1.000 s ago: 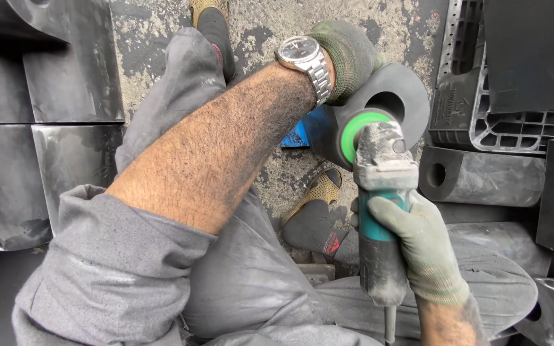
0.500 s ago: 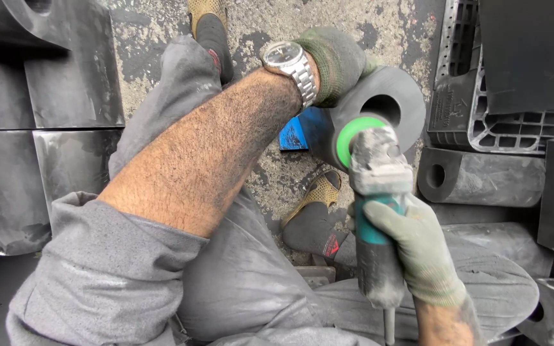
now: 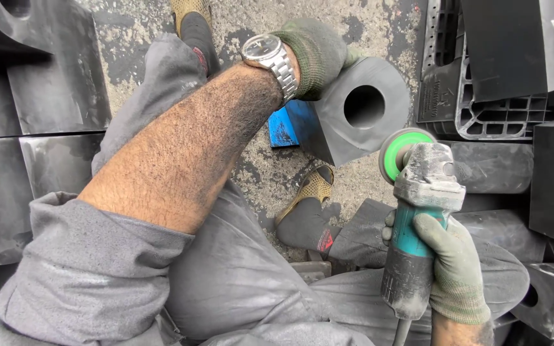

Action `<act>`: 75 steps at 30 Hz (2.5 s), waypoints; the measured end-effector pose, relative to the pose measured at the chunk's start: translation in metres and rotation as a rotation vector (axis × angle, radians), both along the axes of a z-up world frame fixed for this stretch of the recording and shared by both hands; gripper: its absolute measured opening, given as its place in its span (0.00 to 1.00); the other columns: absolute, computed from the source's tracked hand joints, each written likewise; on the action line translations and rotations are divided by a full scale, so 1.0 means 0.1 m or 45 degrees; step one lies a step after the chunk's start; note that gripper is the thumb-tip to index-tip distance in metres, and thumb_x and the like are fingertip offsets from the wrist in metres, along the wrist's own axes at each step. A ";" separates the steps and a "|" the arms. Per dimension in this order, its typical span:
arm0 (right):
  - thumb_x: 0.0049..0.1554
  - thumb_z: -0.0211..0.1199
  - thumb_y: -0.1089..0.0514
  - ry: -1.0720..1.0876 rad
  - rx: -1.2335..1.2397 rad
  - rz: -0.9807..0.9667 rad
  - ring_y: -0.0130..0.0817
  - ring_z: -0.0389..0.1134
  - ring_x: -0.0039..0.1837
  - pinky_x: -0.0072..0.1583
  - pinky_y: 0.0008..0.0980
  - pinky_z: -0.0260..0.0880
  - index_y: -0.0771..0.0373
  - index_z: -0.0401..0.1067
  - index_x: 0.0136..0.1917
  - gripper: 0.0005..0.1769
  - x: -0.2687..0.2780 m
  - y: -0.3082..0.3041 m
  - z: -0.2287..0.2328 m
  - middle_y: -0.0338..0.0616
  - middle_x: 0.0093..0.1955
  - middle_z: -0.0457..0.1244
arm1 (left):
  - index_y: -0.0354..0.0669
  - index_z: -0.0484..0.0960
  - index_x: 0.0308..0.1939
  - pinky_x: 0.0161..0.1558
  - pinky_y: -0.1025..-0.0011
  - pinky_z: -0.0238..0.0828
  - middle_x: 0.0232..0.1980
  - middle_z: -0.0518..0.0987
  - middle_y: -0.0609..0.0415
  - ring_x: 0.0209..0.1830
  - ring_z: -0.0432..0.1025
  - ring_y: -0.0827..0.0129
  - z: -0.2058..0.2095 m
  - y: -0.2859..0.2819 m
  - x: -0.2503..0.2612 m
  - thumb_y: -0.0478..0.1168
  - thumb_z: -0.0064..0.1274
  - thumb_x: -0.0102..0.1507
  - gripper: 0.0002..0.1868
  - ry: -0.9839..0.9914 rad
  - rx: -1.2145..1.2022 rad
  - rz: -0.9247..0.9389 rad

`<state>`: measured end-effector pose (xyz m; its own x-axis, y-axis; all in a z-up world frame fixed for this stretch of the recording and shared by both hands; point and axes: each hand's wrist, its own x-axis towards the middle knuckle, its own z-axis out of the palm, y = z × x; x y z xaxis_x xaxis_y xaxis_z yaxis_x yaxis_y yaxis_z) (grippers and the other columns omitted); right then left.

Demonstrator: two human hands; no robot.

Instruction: Using an angle grinder to smooth and shape black rubber blocks while sitting on the floor.

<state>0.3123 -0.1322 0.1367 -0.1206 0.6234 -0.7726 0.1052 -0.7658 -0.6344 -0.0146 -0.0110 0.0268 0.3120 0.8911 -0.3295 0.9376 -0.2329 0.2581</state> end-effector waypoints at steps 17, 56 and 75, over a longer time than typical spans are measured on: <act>0.54 0.64 0.58 -0.072 -0.195 0.283 0.38 0.73 0.44 0.49 0.37 0.74 0.74 0.73 0.58 0.22 -0.15 -0.13 -0.01 0.53 0.45 0.71 | 0.60 0.80 0.59 0.41 0.52 0.77 0.44 0.82 0.45 0.44 0.79 0.49 -0.02 0.01 0.05 0.36 0.60 0.55 0.27 0.021 0.040 0.003; 0.54 0.65 0.57 -0.150 -0.145 0.399 0.28 0.68 0.43 0.47 0.31 0.71 0.70 0.74 0.57 0.20 -0.26 -0.21 0.02 0.45 0.44 0.69 | 0.58 0.80 0.60 0.40 0.51 0.78 0.43 0.82 0.45 0.42 0.79 0.49 -0.17 0.02 0.07 0.37 0.54 0.60 0.23 -0.021 0.122 0.028; 0.51 0.62 0.57 -0.207 -0.185 0.237 0.34 0.73 0.42 0.47 0.33 0.75 0.70 0.74 0.55 0.20 -0.31 -0.13 0.18 0.49 0.44 0.72 | 0.59 0.85 0.53 0.40 0.53 0.78 0.43 0.84 0.47 0.41 0.80 0.52 -0.31 0.08 0.10 0.39 0.60 0.60 0.18 -0.092 0.047 0.066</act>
<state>0.2817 -0.1452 0.1545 -0.0899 0.4838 -0.8705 0.3434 -0.8054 -0.4831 -0.0041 -0.0028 -0.0038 0.2872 0.9177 -0.2744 0.9279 -0.1954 0.3176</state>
